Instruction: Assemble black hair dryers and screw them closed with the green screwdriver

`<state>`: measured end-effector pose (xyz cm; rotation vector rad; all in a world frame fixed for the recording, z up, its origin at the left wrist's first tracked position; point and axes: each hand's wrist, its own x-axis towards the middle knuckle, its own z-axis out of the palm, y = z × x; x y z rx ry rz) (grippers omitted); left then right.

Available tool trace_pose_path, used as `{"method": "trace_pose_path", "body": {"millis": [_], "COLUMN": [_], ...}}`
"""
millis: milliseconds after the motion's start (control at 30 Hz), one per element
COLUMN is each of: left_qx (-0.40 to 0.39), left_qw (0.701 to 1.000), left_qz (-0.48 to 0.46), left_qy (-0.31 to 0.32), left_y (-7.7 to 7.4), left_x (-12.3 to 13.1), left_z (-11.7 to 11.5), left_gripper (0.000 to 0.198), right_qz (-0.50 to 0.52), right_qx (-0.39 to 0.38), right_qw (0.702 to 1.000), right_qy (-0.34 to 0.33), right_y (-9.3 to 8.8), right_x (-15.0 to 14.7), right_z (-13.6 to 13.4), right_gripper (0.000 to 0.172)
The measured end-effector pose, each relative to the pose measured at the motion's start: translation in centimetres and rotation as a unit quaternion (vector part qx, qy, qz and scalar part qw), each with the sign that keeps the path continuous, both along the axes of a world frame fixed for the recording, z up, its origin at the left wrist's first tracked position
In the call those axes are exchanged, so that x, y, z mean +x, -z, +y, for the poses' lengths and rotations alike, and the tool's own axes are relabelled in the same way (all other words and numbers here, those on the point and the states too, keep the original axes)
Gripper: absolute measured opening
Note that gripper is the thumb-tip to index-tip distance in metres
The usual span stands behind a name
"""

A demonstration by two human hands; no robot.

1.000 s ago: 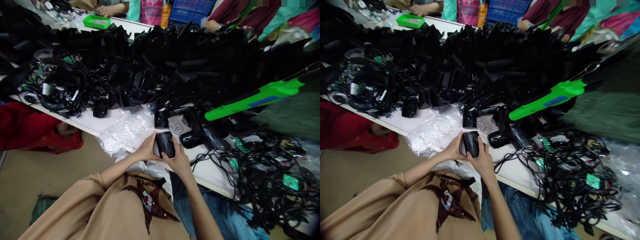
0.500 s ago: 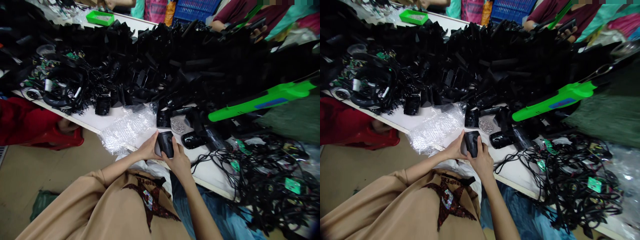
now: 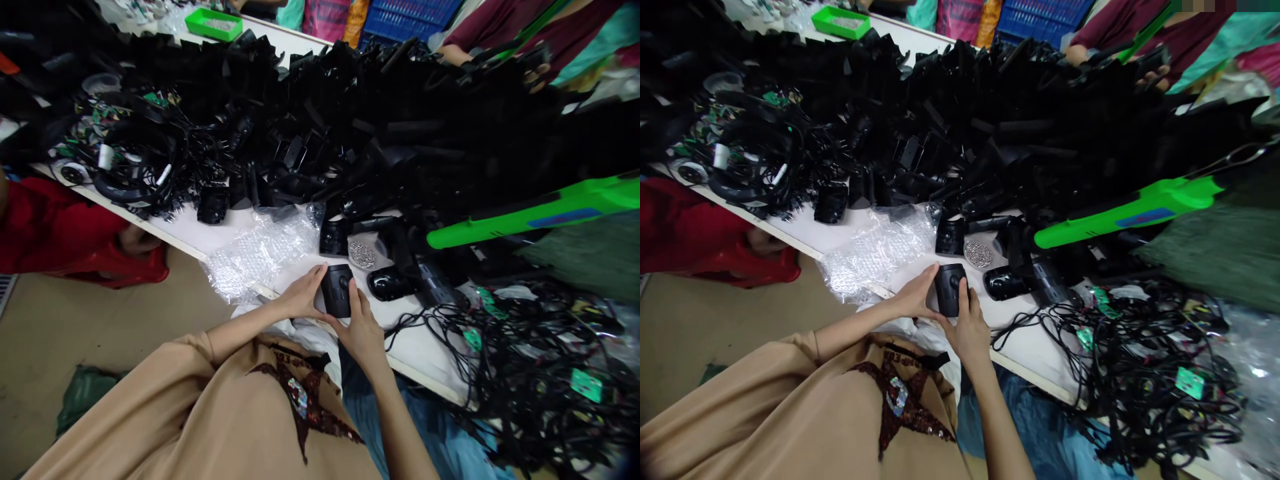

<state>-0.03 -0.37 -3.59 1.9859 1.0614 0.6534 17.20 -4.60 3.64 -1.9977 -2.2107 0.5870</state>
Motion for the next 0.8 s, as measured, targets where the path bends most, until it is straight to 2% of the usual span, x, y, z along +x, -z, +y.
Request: {"method": "trace_pose_path", "body": {"millis": [133,233,300,400,467,533,633,800], "left_qx": [-0.029,-0.051,-0.02,0.072,0.11,0.128,0.151,0.186], "left_qw": [1.0,0.998,0.999,0.996,0.99,0.985,0.98,0.971], "left_qz": [-0.011,-0.038,-0.037,0.016,0.062,0.097,0.12,0.144], "left_qy": [0.006,0.008,0.013,0.054,0.067,0.06,0.053,0.052], "left_y": [-0.5,-2.2,-3.7,-5.3,-5.7,-5.7,-5.5,-5.3], "left_x": [-0.6,-1.2,-1.1,0.1,1.2,2.0,2.5,2.5], "left_z": [-0.2,0.3,1.0,2.1,2.6,2.8,2.9,3.3], "left_gripper": [0.128,0.114,0.095,0.063,0.05,0.046,0.044,0.04], "right_qz": [-0.017,0.018,0.048,0.105,0.149,0.178,0.165,0.145], "right_qx": [-0.003,0.003,0.021,0.027,-0.003,-0.047,-0.063,0.005], "right_qw": [1.0,1.0,0.998,0.993,0.988,0.982,0.982,0.982], "right_qy": [0.008,0.019,0.037,0.056,0.051,0.047,0.067,0.122], "right_y": [-0.2,-0.1,0.4,1.4,1.9,2.0,1.6,1.5], "right_x": [-0.4,-0.5,-0.5,0.1,1.1,2.6,4.4,4.6], "right_z": [0.0,0.3,0.4,0.5,0.5,0.4,0.0,-0.8], "right_gripper": [0.087,0.09,0.095,0.099,0.099,0.096,0.074,0.026]}}
